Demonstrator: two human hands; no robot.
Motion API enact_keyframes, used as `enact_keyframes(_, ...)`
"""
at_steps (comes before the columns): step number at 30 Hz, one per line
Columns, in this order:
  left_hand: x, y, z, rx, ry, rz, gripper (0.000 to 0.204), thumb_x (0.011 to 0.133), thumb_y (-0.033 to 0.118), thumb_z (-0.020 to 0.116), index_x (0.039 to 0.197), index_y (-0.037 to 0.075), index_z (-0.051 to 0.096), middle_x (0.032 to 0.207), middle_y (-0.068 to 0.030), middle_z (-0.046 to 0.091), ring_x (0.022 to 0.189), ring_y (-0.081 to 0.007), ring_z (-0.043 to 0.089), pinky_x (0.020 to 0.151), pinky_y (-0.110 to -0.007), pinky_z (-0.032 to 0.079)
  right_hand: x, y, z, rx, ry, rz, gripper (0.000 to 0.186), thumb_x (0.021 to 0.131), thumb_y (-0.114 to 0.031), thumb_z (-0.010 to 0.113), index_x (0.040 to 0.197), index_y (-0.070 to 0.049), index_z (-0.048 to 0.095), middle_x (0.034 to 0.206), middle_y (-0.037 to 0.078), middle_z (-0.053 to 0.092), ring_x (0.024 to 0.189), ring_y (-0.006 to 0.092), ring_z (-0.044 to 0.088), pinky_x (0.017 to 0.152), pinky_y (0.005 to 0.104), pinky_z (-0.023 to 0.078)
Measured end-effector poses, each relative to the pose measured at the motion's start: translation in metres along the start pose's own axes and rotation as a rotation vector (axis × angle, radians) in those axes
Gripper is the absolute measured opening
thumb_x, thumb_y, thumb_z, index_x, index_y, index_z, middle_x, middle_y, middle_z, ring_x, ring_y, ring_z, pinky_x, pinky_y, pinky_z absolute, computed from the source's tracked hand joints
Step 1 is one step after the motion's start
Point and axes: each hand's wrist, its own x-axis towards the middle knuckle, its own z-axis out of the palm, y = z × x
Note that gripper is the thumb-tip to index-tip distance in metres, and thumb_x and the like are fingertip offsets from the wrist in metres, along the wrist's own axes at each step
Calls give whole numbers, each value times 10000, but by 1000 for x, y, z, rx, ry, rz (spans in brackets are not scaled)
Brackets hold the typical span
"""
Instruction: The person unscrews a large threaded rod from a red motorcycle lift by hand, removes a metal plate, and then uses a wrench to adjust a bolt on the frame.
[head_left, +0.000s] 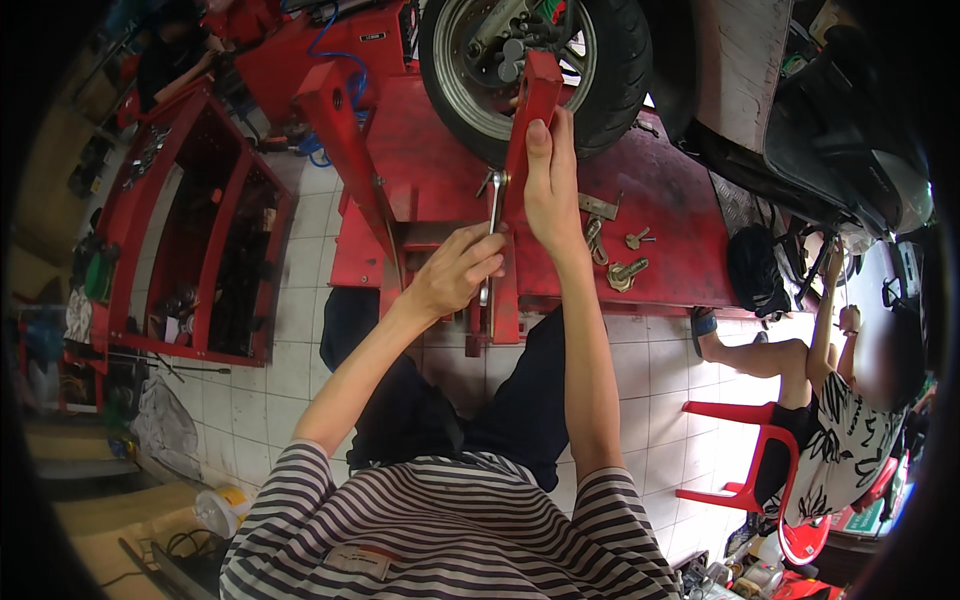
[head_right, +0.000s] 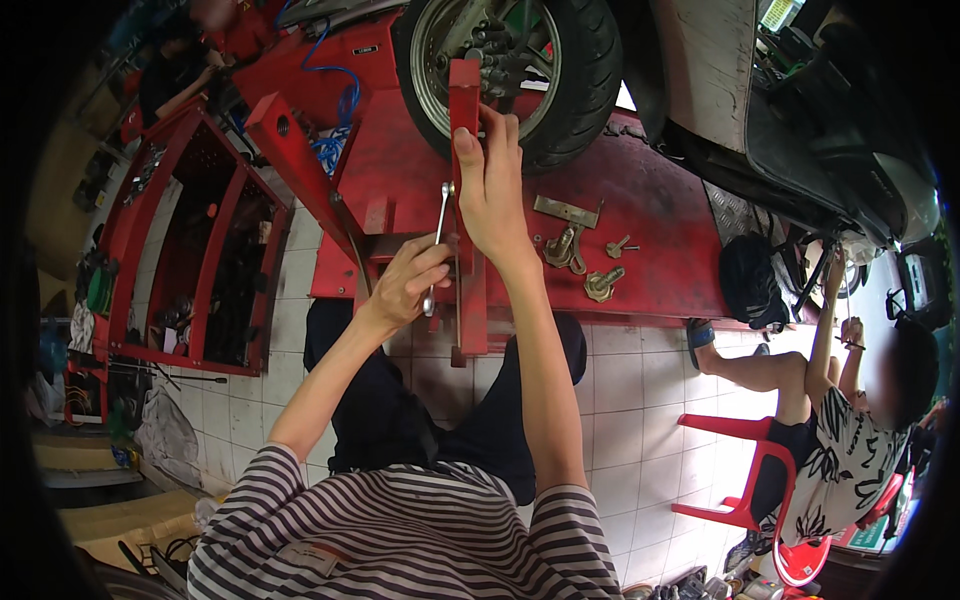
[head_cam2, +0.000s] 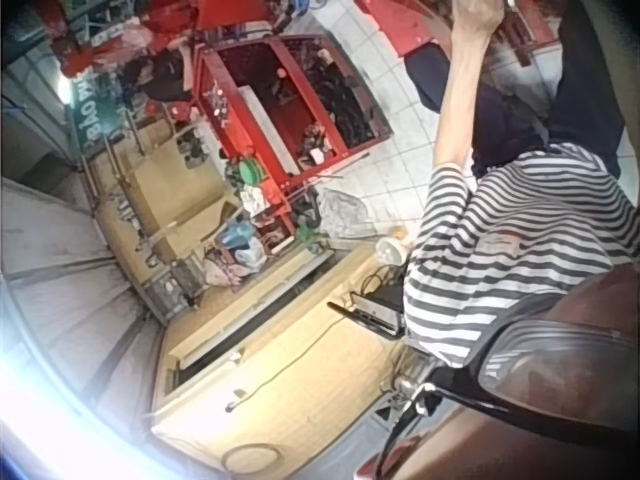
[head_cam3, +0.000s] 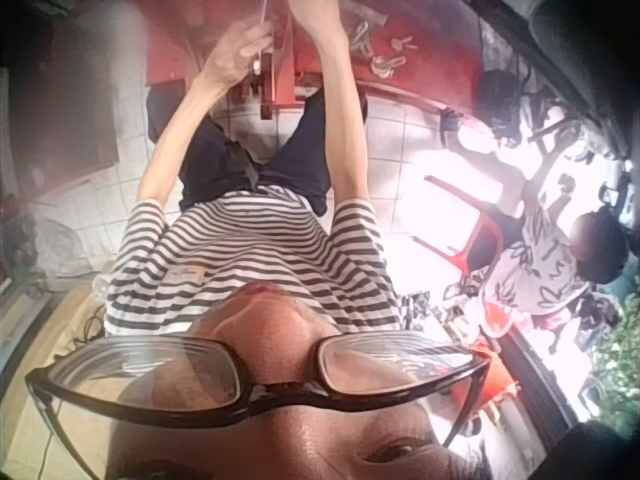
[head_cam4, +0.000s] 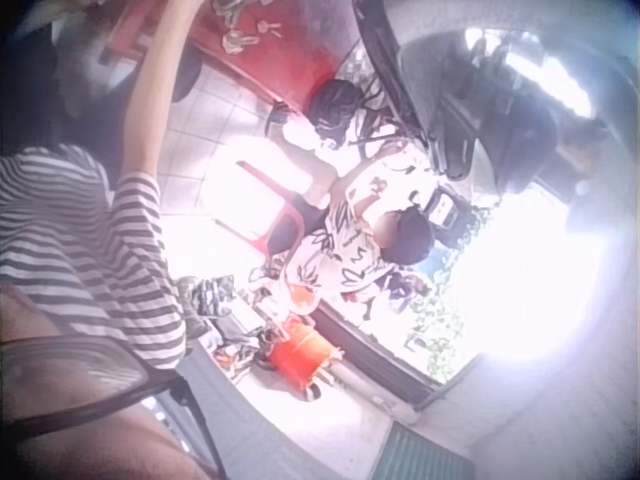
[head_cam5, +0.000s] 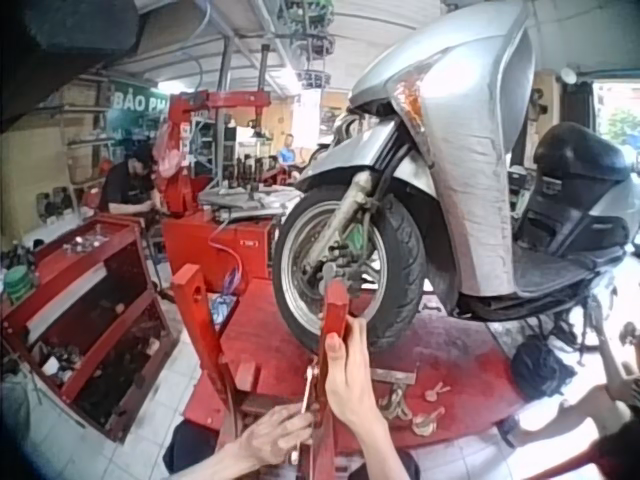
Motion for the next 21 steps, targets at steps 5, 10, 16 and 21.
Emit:
enact_keyframes(5,14,-10,-17,-191,43,-108,480,725,-146,636,1126,33,442,1036,-160,645,848,-275,652,721,-321,537,1,0,3,17,14,-36,491,1026,-419,360,1266,0,450,1087,142,471,968,276,470,908,388,363)
enact_keyframes(10,84,-17,-27,-440,180,-616,72,972,45,500,1009,-17,498,816,-116,667,594,-128,623,581,-240,509,-1,2,-3,30,-2,15,480,1028,-397,371,1271,10,445,1100,151,472,997,278,474,915,385,366)
enact_keyframes(16,93,-79,-18,-861,290,-1031,226,991,226,549,989,0,555,786,-55,640,562,-81,532,508,-225,429,0,3,0,45,-18,15,474,1029,-386,375,1274,14,443,1107,150,475,1033,286,474,944,387,359)
enact_keyframes(21,20,-97,17,-1573,517,-1606,195,1005,182,509,971,-10,515,728,-41,558,525,-81,473,500,-252,405,2,-1,1,39,-22,7,477,1027,-390,376,1272,13,443,1098,142,472,1030,280,469,947,385,355)
